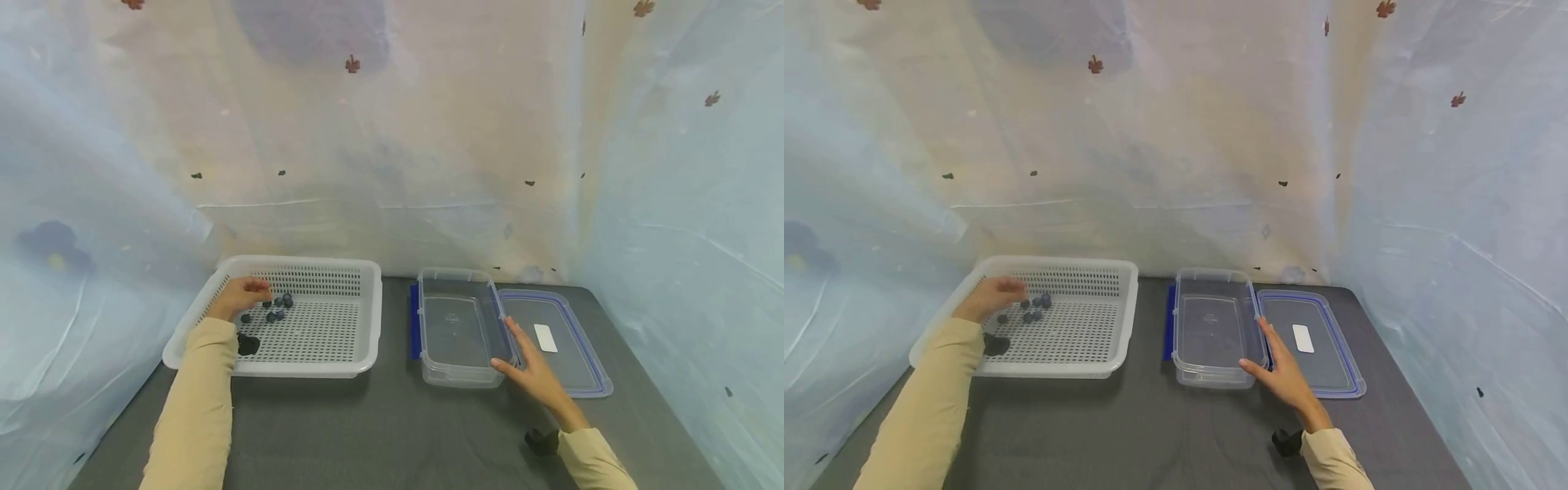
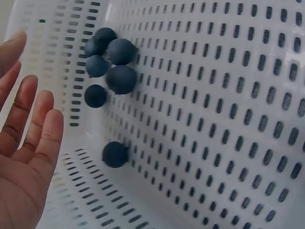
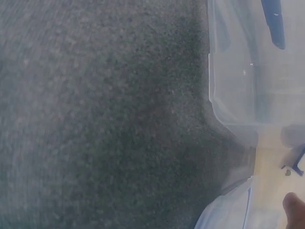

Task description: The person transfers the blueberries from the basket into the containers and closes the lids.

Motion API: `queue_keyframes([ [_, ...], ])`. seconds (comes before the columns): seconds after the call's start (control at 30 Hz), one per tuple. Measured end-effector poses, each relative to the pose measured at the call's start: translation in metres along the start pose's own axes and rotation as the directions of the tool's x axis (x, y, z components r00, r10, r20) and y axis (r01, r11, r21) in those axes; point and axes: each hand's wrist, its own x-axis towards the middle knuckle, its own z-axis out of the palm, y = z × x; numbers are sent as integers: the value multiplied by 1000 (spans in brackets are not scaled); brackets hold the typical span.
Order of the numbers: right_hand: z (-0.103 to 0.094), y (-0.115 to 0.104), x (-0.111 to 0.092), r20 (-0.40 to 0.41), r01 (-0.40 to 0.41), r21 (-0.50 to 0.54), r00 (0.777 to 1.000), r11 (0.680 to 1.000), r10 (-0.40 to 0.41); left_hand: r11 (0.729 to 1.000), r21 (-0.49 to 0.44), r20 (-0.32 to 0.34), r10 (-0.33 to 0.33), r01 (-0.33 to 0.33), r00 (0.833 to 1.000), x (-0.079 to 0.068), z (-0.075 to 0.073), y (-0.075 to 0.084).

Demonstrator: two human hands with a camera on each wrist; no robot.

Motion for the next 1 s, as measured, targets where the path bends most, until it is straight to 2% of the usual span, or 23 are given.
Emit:
queue_keyframes([
  [0.2, 3, 5, 1, -3, 18, 3, 1000, 1000, -18, 996, 0, 11, -91, 91, 996, -4, 7, -1],
  [0.4, 6, 9, 3, -7, 42, 6, 999, 999, -42, 992, 25, 45, -127, 126, 991, -4, 8, -4],
  [0.57, 6, 9, 3, 2, 38, 24, 999, 999, -38, 983, 2, 48, -185, 185, 981, -3, 12, -6],
  [0.7, 7, 9, 4, 3, 41, 24, 999, 999, -41, 980, 2, 13, -199, 199, 980, -2, 16, -7],
  [0.83, 8, 7, 4, -1, 53, 25, 999, 998, -53, 980, 71, -2, -187, 187, 982, -2, 17, -10],
  [1.0, 3, -25, 2, 5, 43, 44, 999, 998, -43, 973, 155, -7, -171, 170, 985, 2, 17, -14],
])
